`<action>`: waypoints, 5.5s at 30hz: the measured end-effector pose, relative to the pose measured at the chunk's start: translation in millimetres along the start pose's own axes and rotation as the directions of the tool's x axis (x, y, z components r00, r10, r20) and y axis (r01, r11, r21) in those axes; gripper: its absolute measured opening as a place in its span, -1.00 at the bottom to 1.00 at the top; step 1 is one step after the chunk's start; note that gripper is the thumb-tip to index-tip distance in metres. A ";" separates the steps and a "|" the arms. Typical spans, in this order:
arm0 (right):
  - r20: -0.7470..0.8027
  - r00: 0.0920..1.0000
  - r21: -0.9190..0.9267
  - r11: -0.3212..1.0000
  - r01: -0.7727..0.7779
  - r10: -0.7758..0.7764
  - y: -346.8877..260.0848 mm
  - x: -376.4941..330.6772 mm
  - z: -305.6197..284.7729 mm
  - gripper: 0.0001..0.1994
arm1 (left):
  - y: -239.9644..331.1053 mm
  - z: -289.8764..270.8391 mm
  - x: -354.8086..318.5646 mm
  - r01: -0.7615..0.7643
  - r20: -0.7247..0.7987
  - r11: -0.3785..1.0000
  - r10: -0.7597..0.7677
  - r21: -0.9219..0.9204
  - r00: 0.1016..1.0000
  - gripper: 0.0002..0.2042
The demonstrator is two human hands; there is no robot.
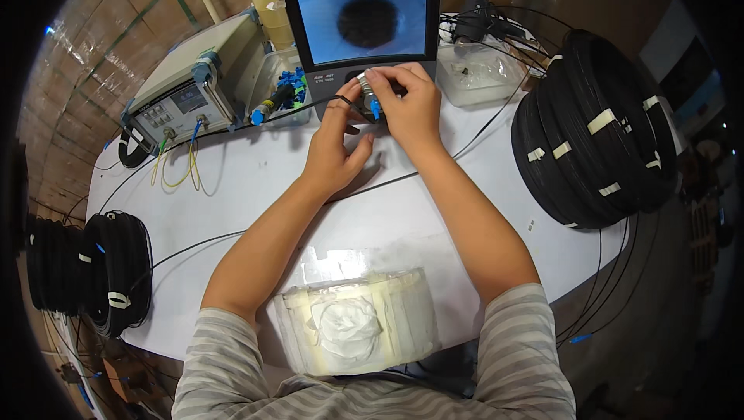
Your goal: The person is inspecting and cleaning fiber optic cable connectors using a microscope and cleaning tools.
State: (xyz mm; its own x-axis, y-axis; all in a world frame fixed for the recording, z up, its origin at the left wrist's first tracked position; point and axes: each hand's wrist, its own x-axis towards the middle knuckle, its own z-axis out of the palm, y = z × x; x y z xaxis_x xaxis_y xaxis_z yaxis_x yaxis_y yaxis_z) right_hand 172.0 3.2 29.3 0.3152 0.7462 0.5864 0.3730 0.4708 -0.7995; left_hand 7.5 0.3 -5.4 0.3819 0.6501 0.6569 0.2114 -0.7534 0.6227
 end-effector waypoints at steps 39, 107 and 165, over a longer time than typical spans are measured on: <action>0.075 0.969 -0.303 0.921 0.247 -0.235 21.3 -24.2 -8.0 -0.41 | -4.8 -4.0 -8.2 0.286 0.141 0.948 -0.267 -0.143 0.954 -0.17; 0.048 0.964 -0.313 0.913 0.263 -0.261 29.8 -31.4 -0.5 -0.39 | -16.7 -0.4 -9.5 0.251 0.099 0.948 -0.235 -0.198 0.967 -0.16; 0.050 0.972 -0.281 0.931 0.233 -0.229 24.5 -31.8 0.2 -0.39 | -14.6 -2.6 -7.0 0.281 0.080 0.927 -0.269 -0.248 0.960 -0.24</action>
State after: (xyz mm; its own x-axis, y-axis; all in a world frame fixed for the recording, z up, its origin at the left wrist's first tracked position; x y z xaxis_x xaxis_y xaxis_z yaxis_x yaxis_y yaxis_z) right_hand 170.9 -8.9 -9.0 0.1777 0.6412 0.7465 0.6656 0.4804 -0.5711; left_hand -0.6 7.0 -18.0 0.3818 0.8187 0.4289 0.0799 -0.4916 0.8672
